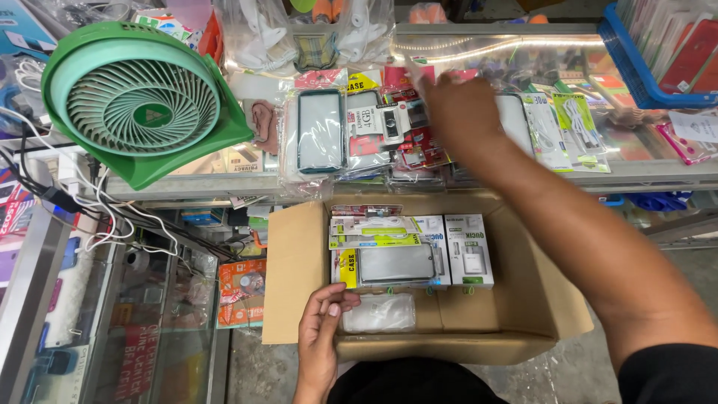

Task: The recorder is seen unboxing and organizing phone cases and data cables on a store counter.

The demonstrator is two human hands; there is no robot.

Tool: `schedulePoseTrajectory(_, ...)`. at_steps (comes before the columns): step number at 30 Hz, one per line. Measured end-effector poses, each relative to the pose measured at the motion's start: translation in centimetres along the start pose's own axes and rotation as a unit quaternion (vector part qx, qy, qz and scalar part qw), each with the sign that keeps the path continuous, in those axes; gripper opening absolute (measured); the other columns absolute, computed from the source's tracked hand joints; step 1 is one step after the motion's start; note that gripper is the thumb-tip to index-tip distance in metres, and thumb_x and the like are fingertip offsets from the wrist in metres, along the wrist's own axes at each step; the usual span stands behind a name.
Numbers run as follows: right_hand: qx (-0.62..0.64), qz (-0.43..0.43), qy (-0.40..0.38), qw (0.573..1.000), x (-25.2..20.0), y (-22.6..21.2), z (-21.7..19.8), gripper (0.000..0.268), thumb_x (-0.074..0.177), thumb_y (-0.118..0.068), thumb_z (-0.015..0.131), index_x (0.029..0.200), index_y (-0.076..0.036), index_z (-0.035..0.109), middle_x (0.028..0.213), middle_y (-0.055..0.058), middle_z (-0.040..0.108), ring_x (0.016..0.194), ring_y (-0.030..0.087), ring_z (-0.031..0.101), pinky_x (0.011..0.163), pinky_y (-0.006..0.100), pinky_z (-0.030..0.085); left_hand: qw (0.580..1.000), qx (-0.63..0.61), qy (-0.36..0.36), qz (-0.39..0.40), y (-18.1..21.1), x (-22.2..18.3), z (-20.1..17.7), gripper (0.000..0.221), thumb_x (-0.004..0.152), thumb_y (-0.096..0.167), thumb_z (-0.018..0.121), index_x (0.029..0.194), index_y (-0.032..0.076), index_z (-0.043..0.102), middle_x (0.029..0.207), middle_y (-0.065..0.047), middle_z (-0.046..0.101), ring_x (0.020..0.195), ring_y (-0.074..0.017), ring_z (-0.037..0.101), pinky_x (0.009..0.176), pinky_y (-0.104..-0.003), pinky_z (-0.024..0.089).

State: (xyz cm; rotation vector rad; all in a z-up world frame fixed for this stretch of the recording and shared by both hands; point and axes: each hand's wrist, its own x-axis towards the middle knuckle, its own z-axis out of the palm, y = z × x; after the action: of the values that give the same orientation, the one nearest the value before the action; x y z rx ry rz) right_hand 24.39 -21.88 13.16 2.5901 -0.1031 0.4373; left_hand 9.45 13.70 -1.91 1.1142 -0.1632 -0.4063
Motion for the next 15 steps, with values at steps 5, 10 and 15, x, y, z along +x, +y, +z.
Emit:
schedulePoseTrajectory(5, 0.308, 0.11, 0.083, 0.941, -0.4, 6.5, -4.5, 0.036, 0.092, -0.014, 0.077, 0.126, -0.011, 0.065, 0.098, 0.014, 0.073, 0.082, 0.03, 0.074, 0.068, 0.044, 0.056, 1.0, 0.002, 0.016, 0.003, -0.4, -0.1, 0.0, 0.032, 0.102, 0.011, 0.051, 0.129, -0.003, 0.06, 0.11, -0.016, 0.071, 0.108, -0.0237, 0.066, 0.103, -0.038, 0.049)
schedulePoseTrajectory(10, 0.536, 0.173, 0.065, 0.823, 0.2, 2.2, 1.3, 0.029, 0.093, -0.009, 0.074, 0.118, -0.007, 0.061, 0.097, 0.009, 0.074, 0.086, 0.02, 0.072, 0.073, 0.035, 0.057, 1.0, -0.001, -0.006, -0.008, -0.2, 0.3, 0.9, 0.031, 0.102, 0.011, 0.051, 0.128, -0.002, 0.059, 0.111, -0.016, 0.072, 0.108, -0.0236, 0.066, 0.101, -0.038, 0.049)
schedulePoseTrajectory(15, 0.572, 0.194, 0.071, 0.794, 0.1, -3.9, 6.2, 0.026, 0.088, -0.012, 0.075, 0.107, -0.006, 0.059, 0.098, 0.009, 0.072, 0.092, 0.021, 0.071, 0.081, 0.035, 0.057, 0.999, 0.008, -0.027, 0.018, 0.2, 0.3, 1.0, 0.031, 0.103, 0.011, 0.052, 0.13, -0.001, 0.059, 0.112, -0.016, 0.071, 0.11, -0.0239, 0.066, 0.103, -0.038, 0.049)
